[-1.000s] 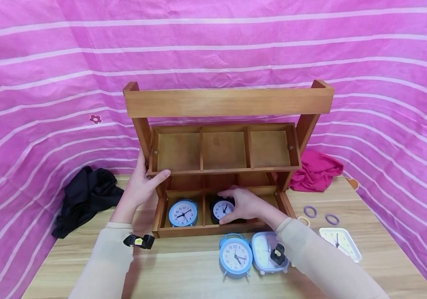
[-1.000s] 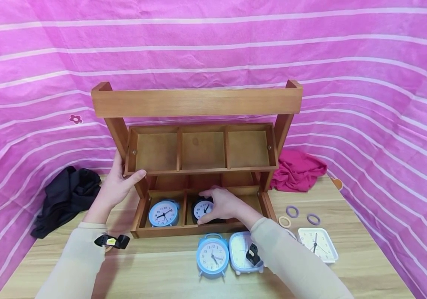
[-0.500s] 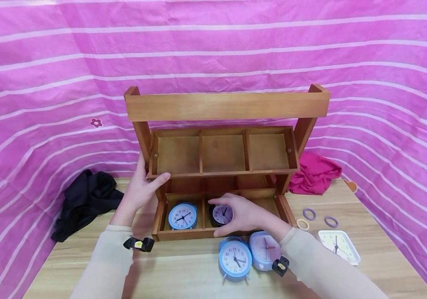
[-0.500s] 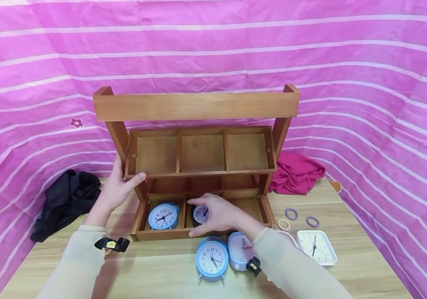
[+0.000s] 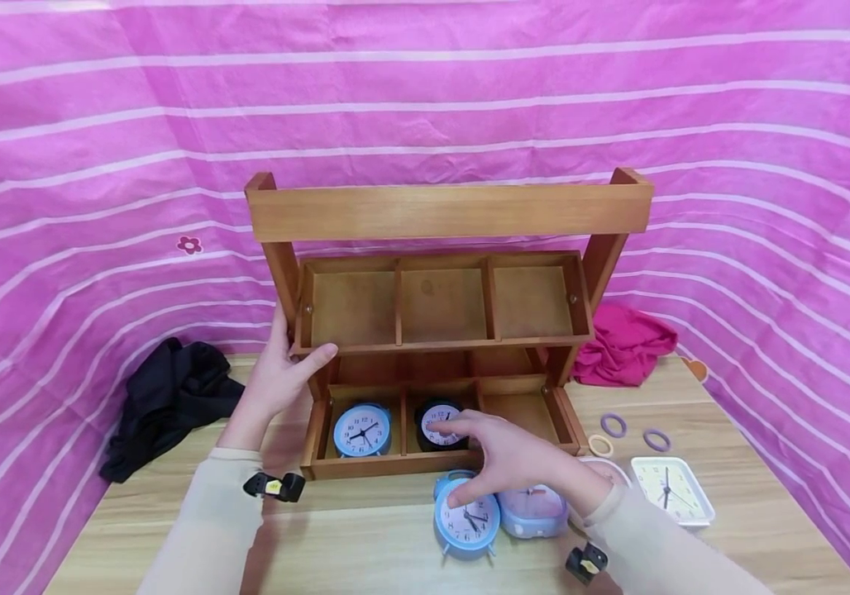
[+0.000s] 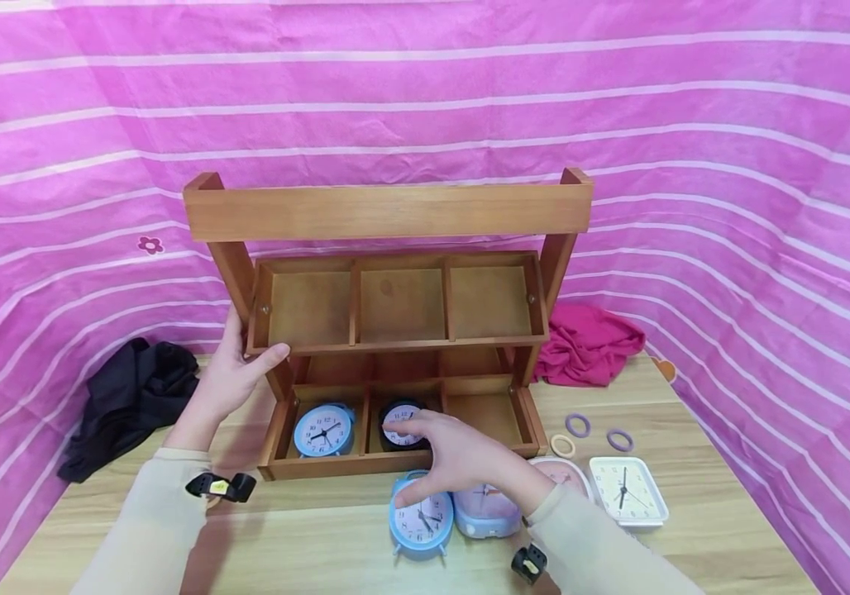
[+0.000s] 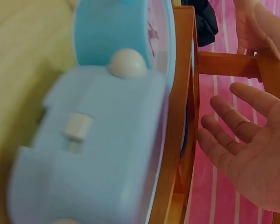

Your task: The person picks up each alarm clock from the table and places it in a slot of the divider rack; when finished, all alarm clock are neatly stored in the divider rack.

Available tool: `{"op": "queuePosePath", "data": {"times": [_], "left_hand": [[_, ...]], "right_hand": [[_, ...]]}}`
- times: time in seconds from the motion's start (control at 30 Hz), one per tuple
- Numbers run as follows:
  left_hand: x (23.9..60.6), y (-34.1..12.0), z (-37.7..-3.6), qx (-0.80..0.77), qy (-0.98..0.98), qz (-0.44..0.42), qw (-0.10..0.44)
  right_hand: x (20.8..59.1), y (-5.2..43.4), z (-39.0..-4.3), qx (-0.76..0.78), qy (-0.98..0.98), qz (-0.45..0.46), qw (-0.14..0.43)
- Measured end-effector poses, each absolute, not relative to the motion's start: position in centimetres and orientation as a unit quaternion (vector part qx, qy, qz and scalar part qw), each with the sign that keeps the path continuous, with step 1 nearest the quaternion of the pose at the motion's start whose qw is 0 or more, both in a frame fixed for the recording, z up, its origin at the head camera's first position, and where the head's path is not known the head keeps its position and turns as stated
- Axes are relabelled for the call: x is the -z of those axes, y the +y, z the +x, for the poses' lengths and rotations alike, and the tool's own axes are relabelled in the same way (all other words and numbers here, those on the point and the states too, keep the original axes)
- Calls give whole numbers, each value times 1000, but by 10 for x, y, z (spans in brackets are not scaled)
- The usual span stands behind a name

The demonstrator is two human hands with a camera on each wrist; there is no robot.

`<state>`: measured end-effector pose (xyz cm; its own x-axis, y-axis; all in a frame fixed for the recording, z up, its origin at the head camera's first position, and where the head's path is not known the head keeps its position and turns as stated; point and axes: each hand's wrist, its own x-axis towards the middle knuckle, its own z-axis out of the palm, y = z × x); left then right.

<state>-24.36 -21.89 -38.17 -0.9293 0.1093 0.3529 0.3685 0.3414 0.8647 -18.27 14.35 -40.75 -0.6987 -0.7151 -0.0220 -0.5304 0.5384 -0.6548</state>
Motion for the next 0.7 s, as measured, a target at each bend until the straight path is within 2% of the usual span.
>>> {"op": "queuePosePath", "data": {"times": [0.17,0.4,0.7], "left_hand": [[382,-218,-244,555,-811,-145,115],[382,-217,-245,559,-808,-149,114],[383,-218,-245,560,-807,-147,113]], "right_hand": [[417,155,-172,332,861,-359,138],[428,162,-151,319,863,-379,94],[438,157,-137,279,876,-385,82]]}}
